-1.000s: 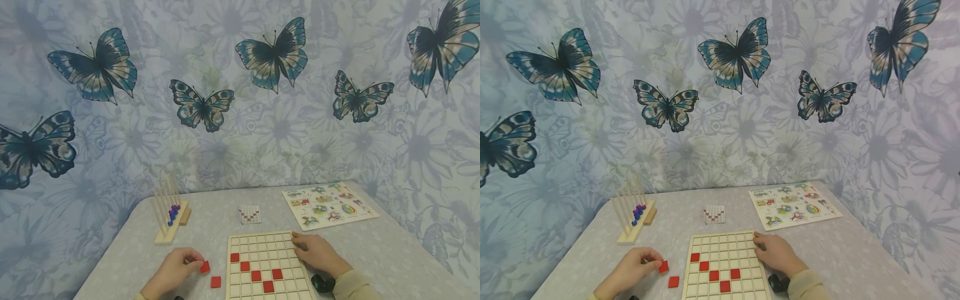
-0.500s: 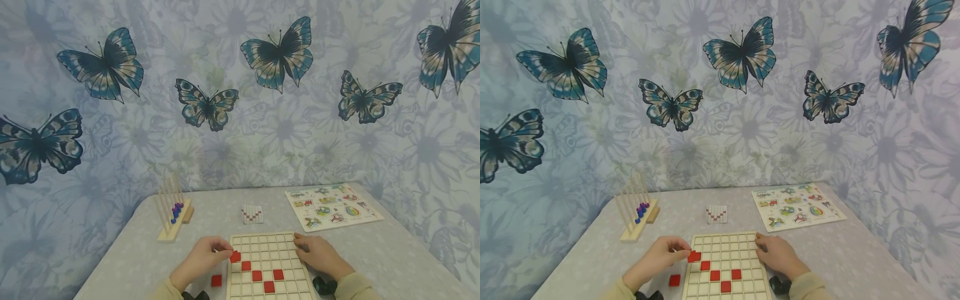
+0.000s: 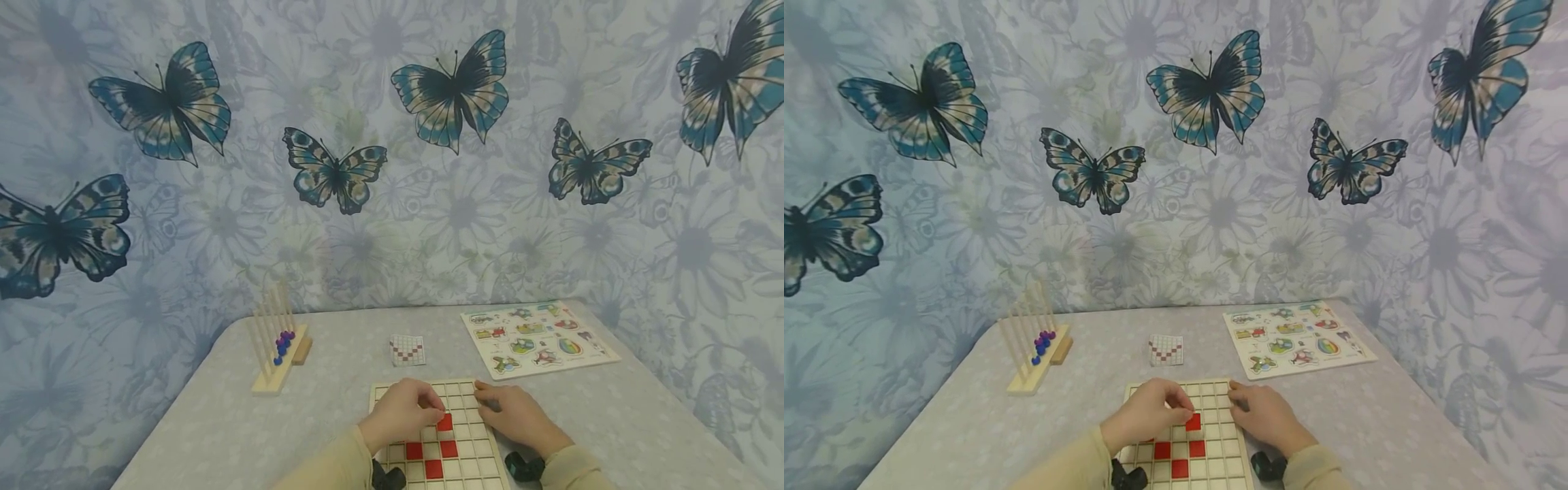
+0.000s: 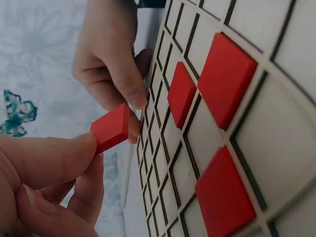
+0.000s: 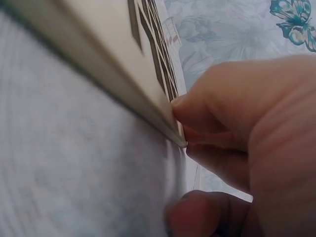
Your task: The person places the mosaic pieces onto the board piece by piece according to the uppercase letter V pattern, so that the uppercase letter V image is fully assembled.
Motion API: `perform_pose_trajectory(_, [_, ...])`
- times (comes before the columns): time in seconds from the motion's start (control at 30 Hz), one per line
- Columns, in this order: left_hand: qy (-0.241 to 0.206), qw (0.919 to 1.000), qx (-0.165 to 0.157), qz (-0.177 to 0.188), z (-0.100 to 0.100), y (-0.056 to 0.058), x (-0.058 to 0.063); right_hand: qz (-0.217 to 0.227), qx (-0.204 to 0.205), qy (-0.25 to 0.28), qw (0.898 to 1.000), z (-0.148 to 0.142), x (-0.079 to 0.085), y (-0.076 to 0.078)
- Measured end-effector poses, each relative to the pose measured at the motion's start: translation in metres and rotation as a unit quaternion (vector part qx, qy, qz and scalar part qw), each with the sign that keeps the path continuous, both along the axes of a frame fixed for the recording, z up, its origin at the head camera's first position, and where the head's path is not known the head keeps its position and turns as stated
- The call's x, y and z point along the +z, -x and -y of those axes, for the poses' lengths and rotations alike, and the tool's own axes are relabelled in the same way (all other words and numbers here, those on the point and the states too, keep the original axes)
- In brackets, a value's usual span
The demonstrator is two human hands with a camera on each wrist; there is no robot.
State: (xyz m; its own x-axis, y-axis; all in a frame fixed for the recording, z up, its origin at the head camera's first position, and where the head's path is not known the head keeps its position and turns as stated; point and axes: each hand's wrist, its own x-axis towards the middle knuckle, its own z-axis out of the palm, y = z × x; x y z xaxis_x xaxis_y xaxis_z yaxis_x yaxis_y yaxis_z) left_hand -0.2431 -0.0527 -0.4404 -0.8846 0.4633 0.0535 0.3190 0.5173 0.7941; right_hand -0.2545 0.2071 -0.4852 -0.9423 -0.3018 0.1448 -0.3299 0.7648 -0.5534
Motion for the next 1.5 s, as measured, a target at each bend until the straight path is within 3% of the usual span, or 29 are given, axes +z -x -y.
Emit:
perform_pose_trajectory(0.13, [0.021, 0.9996, 0.011, -0.019, -0.016, 0.007, -0.002, -0.008, 0.002, 0.001, 1.0, 0.0, -0.001, 0.001])
perform_pose_trajectory(0.37, [0.063, 0.998, 0.001, -0.007, -0.035, 0.009, -0.007, -0.017, 0.02, 0.002, 1.0, 0.0, -0.005, 0.002])
perform_pose_trajectory(0.8, [0.069, 0.9974, -0.019, 0.004, -0.033, 0.01, -0.012, -0.02, 0.012, -0.003, 1.0, 0.001, -0.001, 0.0])
perform_pose_trajectory(1.23, [0.116, 0.9929, -0.013, -0.021, -0.041, 0.008, -0.01, -0.015, 0.008, 0.001, 1.0, -0.001, -0.002, 0.001])
perform_pose_trajectory(1.5, [0.11, 0.9932, -0.001, -0.036, -0.034, 0.008, -0.01, -0.019, 0.004, 0.001, 1.0, 0.0, -0.001, 0.0])
